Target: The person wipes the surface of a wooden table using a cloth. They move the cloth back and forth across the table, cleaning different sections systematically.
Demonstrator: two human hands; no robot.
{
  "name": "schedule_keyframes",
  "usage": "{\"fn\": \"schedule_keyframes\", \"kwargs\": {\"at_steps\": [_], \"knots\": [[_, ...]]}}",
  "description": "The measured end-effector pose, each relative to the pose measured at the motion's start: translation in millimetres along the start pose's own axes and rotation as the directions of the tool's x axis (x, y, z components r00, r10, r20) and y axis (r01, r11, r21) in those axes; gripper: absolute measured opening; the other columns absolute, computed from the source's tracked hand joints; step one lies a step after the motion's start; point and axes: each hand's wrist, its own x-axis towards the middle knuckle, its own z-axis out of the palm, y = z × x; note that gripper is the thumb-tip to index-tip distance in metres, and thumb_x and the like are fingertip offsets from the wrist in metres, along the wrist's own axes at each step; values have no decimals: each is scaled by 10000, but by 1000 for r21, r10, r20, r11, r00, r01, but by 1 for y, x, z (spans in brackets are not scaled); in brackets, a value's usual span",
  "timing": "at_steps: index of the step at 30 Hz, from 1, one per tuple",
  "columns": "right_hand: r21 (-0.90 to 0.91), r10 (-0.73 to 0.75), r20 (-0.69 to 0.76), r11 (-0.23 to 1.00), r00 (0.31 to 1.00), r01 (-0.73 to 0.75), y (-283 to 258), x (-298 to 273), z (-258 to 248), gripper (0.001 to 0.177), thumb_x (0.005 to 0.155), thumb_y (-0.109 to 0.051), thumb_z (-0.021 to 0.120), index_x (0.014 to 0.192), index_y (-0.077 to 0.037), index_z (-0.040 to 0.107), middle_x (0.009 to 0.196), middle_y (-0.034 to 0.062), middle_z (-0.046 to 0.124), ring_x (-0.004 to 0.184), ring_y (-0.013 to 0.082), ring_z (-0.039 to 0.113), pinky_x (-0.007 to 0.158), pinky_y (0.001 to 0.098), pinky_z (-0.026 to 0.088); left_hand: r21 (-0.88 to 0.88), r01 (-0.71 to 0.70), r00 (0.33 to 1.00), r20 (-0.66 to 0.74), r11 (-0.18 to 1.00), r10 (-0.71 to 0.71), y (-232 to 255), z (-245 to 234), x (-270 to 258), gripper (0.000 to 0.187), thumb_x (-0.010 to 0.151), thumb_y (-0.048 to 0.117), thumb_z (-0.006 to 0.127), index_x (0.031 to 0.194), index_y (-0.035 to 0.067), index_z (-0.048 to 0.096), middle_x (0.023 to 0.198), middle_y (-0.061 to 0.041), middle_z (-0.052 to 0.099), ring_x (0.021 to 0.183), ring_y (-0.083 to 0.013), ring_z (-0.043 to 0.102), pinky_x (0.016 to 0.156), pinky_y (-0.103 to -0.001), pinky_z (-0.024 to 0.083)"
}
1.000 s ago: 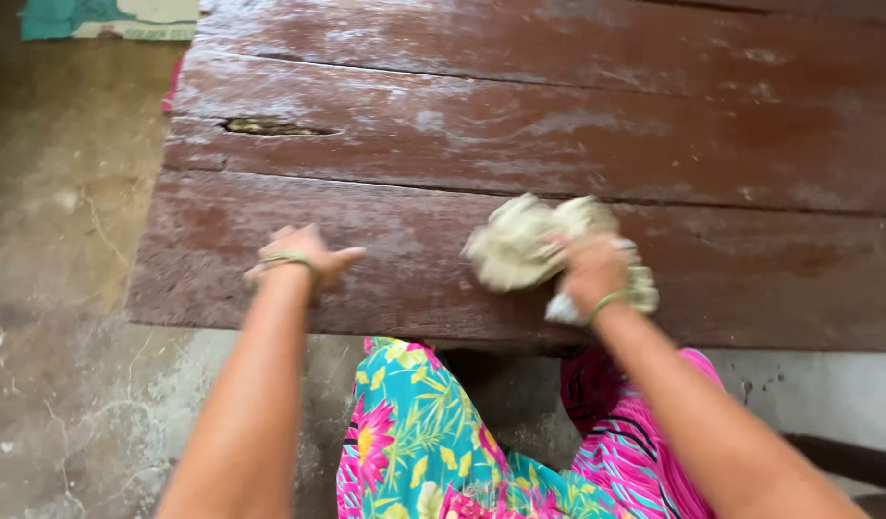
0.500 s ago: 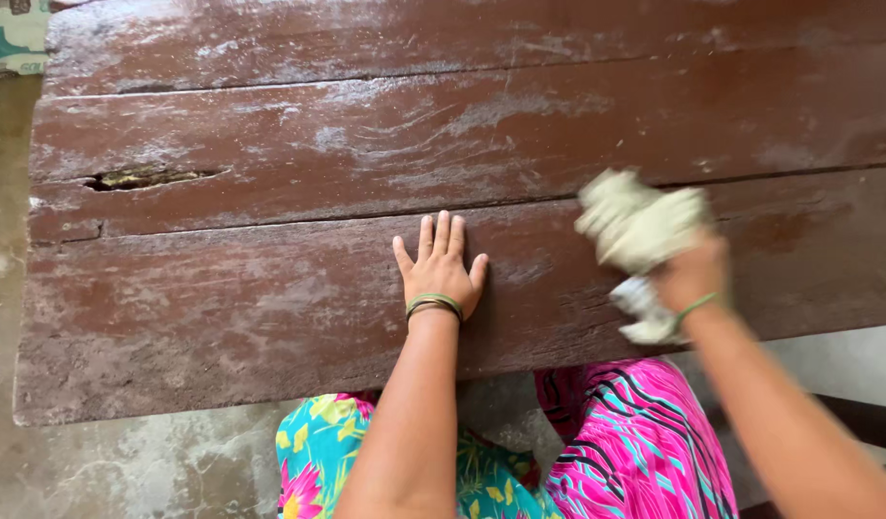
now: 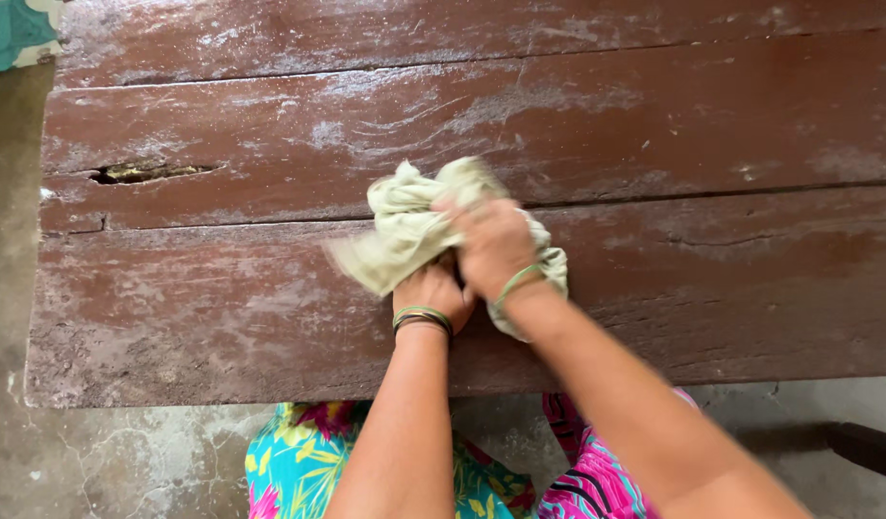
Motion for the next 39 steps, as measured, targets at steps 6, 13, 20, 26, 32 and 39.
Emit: {"fn": "schedule_keyframes", "kwargs": {"at_steps": [6,13,20,26,32,39], "knots": [[22,530,-246,840,811,-543,220,-10,-40,933,772,-42,824,1529,62,288,1446,376,388,1334,515,408,1134,531,338,25,-18,995,-102,1000,20,1,0,-2,792,925,631,441,1587,226,284,1676,-45,193,1550,-226,109,1205,-608,3],[-31,746,-53,664,664,-747,156,6,-29,869,712,-472,875,1436,-140,527,1374,286,516,1257,481,514,971,642,440,27,-20,993,-113,999,23,0,0,-4,796,921,633,444,1587,229,280,1678,-40,185,1547,-225,111,1202,-606,10],[-30,12,-69,999,998,-15,78,-57,-38,498,746,-311,764,1243,-295,745,1107,110,692,1046,323,606,907,499,506,68,-9,999,35,998,6,4,-14,-8,788,889,599,494,1586,297,284,1688,-22,173,1561,-243,87,1210,-602,9],[-99,624,-306,730,719,-676,260,-28,-68,490,778,-186,735,1264,-120,714,1305,255,537,1128,440,556,925,509,480,-39,-28,995,-98,999,24,-1,1,-3,803,907,617,473,1582,224,284,1677,-40,180,1545,-229,106,1202,-607,7],[-233,720,-120,649,684,-724,145,65,-44,679,771,-542,782,1208,-39,649,1174,252,642,1066,436,619,938,549,468,-43,-38,996,-86,998,34,-2,1,-3,802,911,621,461,1581,218,287,1679,-55,170,1549,-238,100,1201,-620,-1],[-108,-336,-130,940,933,323,-1,101,27,360,833,-220,715,1183,-285,765,1002,91,692,951,314,638,815,445,512,-80,-38,997,-69,996,32,-3,0,-3,829,895,612,490,1578,179,304,1675,-64,204,1550,-255,112,1191,-634,-10]]}}
